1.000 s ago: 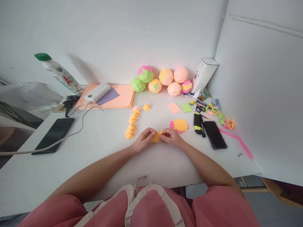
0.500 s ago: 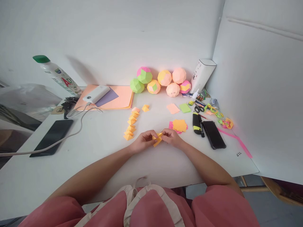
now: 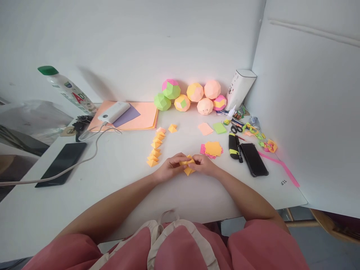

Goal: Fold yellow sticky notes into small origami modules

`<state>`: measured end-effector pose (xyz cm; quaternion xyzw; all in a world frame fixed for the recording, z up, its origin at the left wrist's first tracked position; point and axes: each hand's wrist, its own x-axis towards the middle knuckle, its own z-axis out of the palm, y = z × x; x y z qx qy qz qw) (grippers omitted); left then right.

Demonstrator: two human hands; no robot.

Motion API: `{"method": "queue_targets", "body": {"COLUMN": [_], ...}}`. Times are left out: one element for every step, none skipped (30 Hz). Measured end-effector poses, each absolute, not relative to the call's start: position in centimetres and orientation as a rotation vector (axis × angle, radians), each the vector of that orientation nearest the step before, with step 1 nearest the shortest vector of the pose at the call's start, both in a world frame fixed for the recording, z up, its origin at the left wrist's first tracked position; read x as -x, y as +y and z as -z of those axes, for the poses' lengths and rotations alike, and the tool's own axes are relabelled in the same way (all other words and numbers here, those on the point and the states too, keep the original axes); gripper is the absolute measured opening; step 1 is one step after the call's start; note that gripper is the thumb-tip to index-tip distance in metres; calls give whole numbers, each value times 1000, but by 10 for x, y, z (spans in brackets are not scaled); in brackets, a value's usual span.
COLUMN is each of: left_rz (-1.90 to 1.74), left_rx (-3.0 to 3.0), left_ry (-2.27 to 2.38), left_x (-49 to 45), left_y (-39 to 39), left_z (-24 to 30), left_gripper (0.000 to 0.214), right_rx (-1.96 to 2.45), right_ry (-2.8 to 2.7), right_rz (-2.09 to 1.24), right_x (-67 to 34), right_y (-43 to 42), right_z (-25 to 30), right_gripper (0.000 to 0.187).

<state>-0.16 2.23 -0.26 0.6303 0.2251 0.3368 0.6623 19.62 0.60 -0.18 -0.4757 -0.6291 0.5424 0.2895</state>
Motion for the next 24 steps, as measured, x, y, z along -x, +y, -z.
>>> {"method": "queue_targets", "body": {"left_rz": [-771,-778,-782,-783,-783,-782,-784,-787,-793,-800,-807,-812,-812,-810,-806,-802,-799,-797,-797,-799,-801,-807,-813,-821], "left_rx": [-1412,-1394,-1378,-1363,-1350,-1341,-1333,-1323,-1308,-1290,-1269,-1245,-1221,-1200,-1183,-1172,-1166,-1166,-1172,-1183,-1199,-1218,-1244,-1273], "left_ry": [510,516,527,540,558,576,592,605,616,623,626,628,632,638,643,650,658,667,675,684,697,715,740,772], "left_x": [2,2,2,2,2,2,2,2,1,1,1,1,0,0,0,0,0,0,0,-1,-1,-1,-1,-1], "left_y": [23,23,23,24,24,24,24,24,24,24,24,24,24,24,24,24,24,24,23,23,22,22,22,21], "left_z": [4,5,6,7,7,7,7,6,6,6,5,5,5,4,3,3,2,2,1,1,2,2,3,4], "left_gripper": [25,26,26,27,28,28,29,29,29,28,28,28,28,28,29,29,30,31,32,33,33,33,32,31], "right_rx": [1266,1261,1253,1244,1233,1222,1213,1209,1208,1211,1216,1222,1227,1230,1232,1233,1232,1234,1237,1240,1243,1244,1247,1251], "right_ry": [-1673,-1664,-1655,-1648,-1643,-1640,-1637,-1635,-1630,-1623,-1617,-1616,-1619,-1625,-1632,-1641,-1647,-1650,-1651,-1648,-1645,-1642,-1639,-1637], "right_rz": [-1453,-1454,-1450,-1444,-1435,-1423,-1407,-1387,-1361,-1331,-1300,-1272,-1248,-1228,-1212,-1200,-1189,-1179,-1169,-1156,-1142,-1128,-1115,-1104], "right_x": [-196,-197,-197,-197,-197,-197,-197,-197,-196,-196,-195,-195,-194,-193,-193,-192,-192,-192,-192,-191,-191,-191,-191,-191], "right_y": [6,6,7,7,7,7,6,6,6,5,5,4,4,4,3,3,3,3,3,3,3,3,2,2], "right_z": [2,2,2,2,2,2,2,1,1,1,0,-1,-1,-2,-3,-4,-5,-5,-6,-6,-6,-6,-6,-6], "right_gripper": [34,33,32,31,30,30,29,28,27,26,25,25,25,26,26,27,27,28,28,27,27,26,26,26]}}
